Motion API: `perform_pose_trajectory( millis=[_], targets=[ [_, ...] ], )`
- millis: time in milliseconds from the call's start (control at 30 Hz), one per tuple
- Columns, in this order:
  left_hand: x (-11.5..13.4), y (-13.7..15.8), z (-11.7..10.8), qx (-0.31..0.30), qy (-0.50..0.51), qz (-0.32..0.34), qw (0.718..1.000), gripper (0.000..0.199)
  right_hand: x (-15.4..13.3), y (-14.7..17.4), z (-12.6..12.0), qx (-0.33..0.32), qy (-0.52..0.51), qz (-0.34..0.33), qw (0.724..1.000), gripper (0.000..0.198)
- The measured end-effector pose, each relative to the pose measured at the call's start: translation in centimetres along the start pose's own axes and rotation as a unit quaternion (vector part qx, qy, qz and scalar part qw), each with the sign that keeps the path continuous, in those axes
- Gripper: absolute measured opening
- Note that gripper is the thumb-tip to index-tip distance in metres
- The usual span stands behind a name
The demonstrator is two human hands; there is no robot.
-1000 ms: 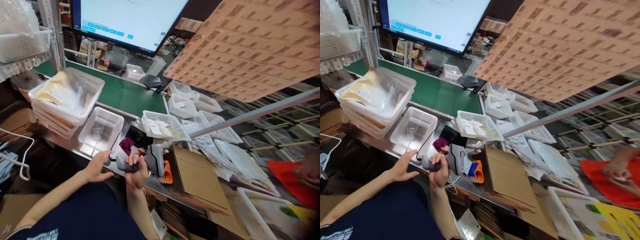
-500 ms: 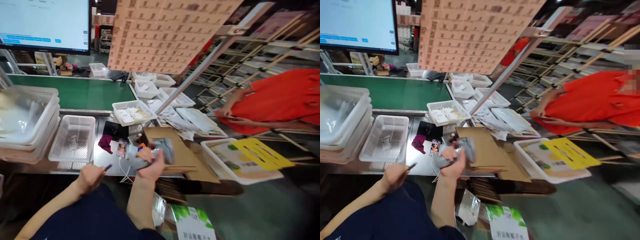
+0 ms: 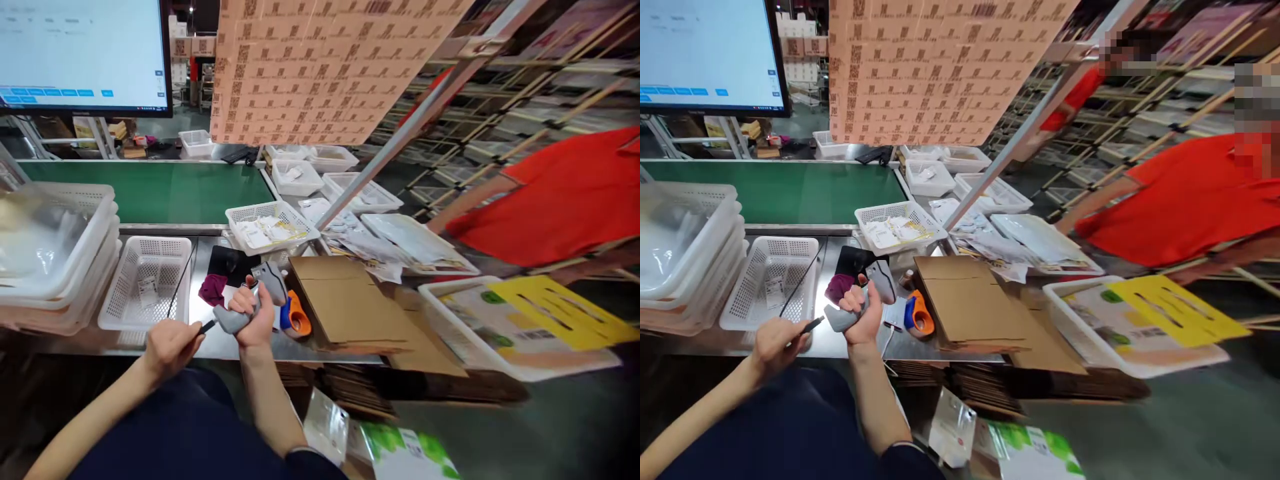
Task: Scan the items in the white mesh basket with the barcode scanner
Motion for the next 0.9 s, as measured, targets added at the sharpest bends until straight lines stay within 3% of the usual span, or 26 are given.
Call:
perform_pose_trajectory(
  millis=[67, 133, 300, 367, 667, 900],
  targets=[
    [-0.5, 0.8, -0.3, 0.001, 0.005, -0.015, 1.0, 0.013, -0.9, 0.2, -0.4, 0.027, 0.136, -0.083, 0.987, 0.036],
    [-1.1, 2.0, -0.4, 0.008, 0.029, -0.038, 0.999, 0.012, -2.1, 0.7, -0.5, 0.046, 0.256, -0.161, 0.952, 0.035],
    [-2.5, 6.0, 0.2, 0.047, 0.111, -0.122, 0.985, 0.016, -2.4, 1.7, 1.8, -0.046, 0.453, -0.262, 0.851, 0.027],
    [-2.7, 7.5, 0.5, 0.057, 0.121, -0.145, 0.98, 0.015, -1.9, 2.2, 2.4, -0.068, 0.487, -0.275, 0.826, 0.022],
    [-2.9, 10.4, 0.3, 0.098, 0.105, -0.187, 0.972, 0.01, 0.9, 3.6, 2.2, -0.07, 0.495, -0.219, 0.838, 0.017],
    [-2.8, 10.7, 0.1, 0.091, 0.099, -0.189, 0.973, 0.01, 1.4, 3.9, 2.3, -0.075, 0.483, -0.229, 0.842, 0.016]
  ],
)
Point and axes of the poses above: each hand's wrist, its own y-axis away from the middle knuckle, its own z-axis out of the palm, x = y × z, the point moved 9 cm from there along -y, towards the middle knuckle, and after that the axes turned 5 degrees about -x, right-handed, at the moved point
